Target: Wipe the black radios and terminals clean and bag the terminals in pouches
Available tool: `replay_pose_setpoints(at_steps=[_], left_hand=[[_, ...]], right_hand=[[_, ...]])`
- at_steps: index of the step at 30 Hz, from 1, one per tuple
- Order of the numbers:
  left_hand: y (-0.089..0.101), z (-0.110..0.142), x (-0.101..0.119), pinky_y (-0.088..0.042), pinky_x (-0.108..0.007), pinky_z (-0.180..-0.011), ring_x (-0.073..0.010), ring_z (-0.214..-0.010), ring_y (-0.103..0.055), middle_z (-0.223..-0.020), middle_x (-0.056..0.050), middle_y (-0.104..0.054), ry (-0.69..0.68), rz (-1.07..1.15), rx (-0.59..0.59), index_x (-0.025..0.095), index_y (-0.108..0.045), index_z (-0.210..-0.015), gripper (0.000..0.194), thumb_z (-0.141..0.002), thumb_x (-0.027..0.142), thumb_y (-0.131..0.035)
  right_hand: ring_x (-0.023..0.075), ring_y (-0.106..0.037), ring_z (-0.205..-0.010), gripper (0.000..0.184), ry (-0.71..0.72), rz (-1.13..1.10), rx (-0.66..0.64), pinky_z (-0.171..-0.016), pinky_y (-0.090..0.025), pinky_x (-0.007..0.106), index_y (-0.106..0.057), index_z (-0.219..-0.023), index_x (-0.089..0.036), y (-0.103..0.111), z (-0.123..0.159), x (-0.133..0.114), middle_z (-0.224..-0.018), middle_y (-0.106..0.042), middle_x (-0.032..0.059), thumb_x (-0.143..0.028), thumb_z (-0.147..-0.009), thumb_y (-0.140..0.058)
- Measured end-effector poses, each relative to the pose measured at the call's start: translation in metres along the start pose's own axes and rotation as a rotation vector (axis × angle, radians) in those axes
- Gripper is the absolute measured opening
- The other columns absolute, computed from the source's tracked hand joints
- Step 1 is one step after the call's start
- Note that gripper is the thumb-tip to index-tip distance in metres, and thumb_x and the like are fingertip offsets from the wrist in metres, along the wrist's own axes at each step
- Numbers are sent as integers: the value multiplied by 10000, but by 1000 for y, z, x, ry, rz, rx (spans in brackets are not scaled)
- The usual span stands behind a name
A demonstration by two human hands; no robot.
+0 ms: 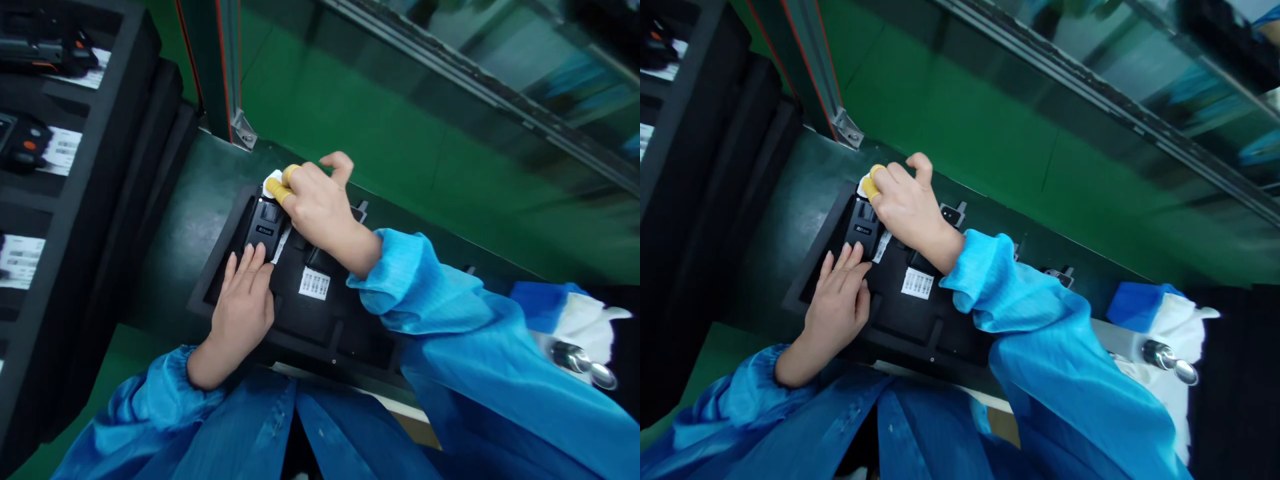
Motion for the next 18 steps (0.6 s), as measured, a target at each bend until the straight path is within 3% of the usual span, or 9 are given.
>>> replay_pose_setpoints(at_steps=[5, 11, 15, 18], left_hand=[[1, 0, 0, -341, -582, -1157, -312, -1359, -468, -1399, -181, -556, 21, 38, -7, 134, -589, -1196, 368, -871, 54, -437], [1, 1, 0, -348, -568, -1157, -309, -1360, -468, -1395, -194, -555, 5, 48, 3, 121, -587, -1197, 366, -865, 53, -450], [2, 0, 0, -370, -565, -1143, -316, -1349, -478, -1381, -205, -564, -20, 20, 14, 109, -588, -1187, 350, -870, 50, -453], [1, 0, 0, -391, -557, -1130, -320, -1338, -490, -1370, -215, -571, -27, -4, 15, 95, -588, -1173, 333, -873, 48, -452]], right_hand=[[187, -488, -916, 359, -78, -65, -12, -963, -208, 479, -689, -896, -265, -6, 13, -2, -858, -565, 28, -195, -975, -346], [172, -470, -889, 417, -109, -59, 54, -949, -195, 478, -682, -831, -223, -13, 47, 12, -834, -578, 23, -172, -967, -291], [179, -474, -908, 406, -145, -76, 114, -963, -182, 503, -686, -979, -258, -6, 37, 8, -883, -583, 21, -206, -981, -284], [176, -477, -933, 408, -60, -91, 46, -981, -193, 488, -683, -974, -259, -2, 16, -5, -883, -576, 18, -235, -1002, -277]])
Point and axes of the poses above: each hand's wrist, its own z-axis away from the middle knuckle, its own y-axis out of the back of the hand, x = y × z, the point moved 1 cm from there along -z, towards the middle knuckle
